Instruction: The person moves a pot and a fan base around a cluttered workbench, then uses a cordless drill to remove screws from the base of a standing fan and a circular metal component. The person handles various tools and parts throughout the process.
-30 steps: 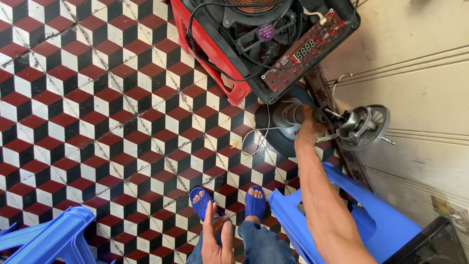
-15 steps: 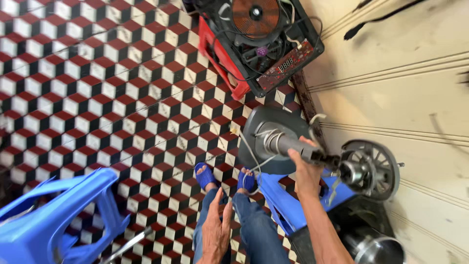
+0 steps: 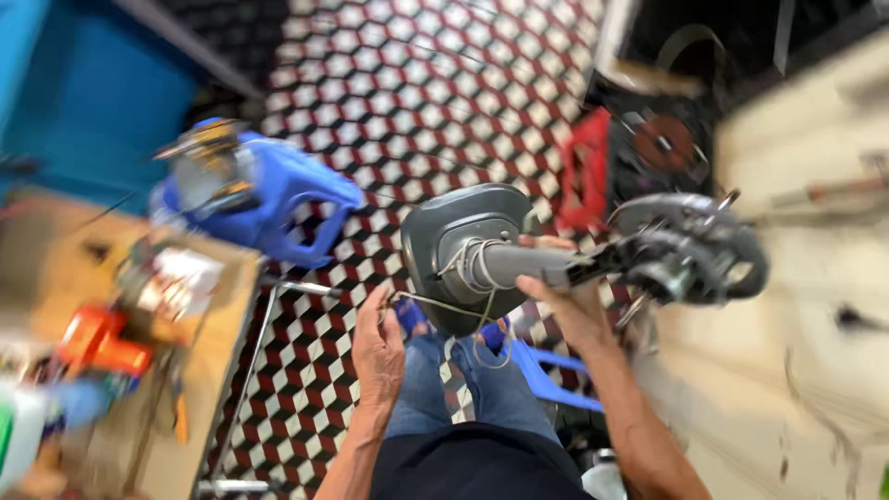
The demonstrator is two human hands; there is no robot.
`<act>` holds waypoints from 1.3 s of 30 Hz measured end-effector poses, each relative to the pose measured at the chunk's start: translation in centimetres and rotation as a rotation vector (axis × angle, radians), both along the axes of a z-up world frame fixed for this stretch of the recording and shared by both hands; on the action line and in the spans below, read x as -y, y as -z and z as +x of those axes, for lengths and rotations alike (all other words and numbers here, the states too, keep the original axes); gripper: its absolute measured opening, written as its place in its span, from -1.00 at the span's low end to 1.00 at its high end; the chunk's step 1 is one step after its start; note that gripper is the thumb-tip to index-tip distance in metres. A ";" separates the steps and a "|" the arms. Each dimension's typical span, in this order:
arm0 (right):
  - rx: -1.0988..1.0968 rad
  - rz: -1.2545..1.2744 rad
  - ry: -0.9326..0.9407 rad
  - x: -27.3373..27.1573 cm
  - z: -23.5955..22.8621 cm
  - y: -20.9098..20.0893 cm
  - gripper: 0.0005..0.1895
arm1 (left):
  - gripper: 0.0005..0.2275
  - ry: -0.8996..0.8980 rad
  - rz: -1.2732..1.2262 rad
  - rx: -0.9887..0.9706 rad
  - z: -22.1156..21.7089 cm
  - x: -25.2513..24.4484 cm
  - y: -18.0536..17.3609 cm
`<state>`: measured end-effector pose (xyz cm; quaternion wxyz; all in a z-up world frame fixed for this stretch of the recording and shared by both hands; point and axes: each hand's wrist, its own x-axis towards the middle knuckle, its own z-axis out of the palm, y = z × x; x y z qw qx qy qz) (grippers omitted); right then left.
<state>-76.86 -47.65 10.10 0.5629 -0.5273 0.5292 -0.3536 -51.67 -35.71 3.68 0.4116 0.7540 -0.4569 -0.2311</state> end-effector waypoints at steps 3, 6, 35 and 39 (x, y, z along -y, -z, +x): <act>0.084 -0.098 -0.162 1.4 4.3 -3.2 -0.50 | -0.65 -0.184 -0.054 -0.037 4.5 -5.3 -1.6; 0.251 -0.127 -0.257 1.4 10.1 -6.3 -0.56 | -0.63 -0.321 -0.159 -0.077 7.6 -9.9 -3.0; 0.140 -0.464 -1.260 -35.8 50.0 -17.5 -0.65 | -0.49 -1.648 -0.912 -0.700 21.3 -54.0 -7.9; 0.061 -0.392 -1.369 -35.0 52.1 -12.2 -0.68 | -0.49 -1.678 -1.247 -0.951 24.1 -56.2 -7.2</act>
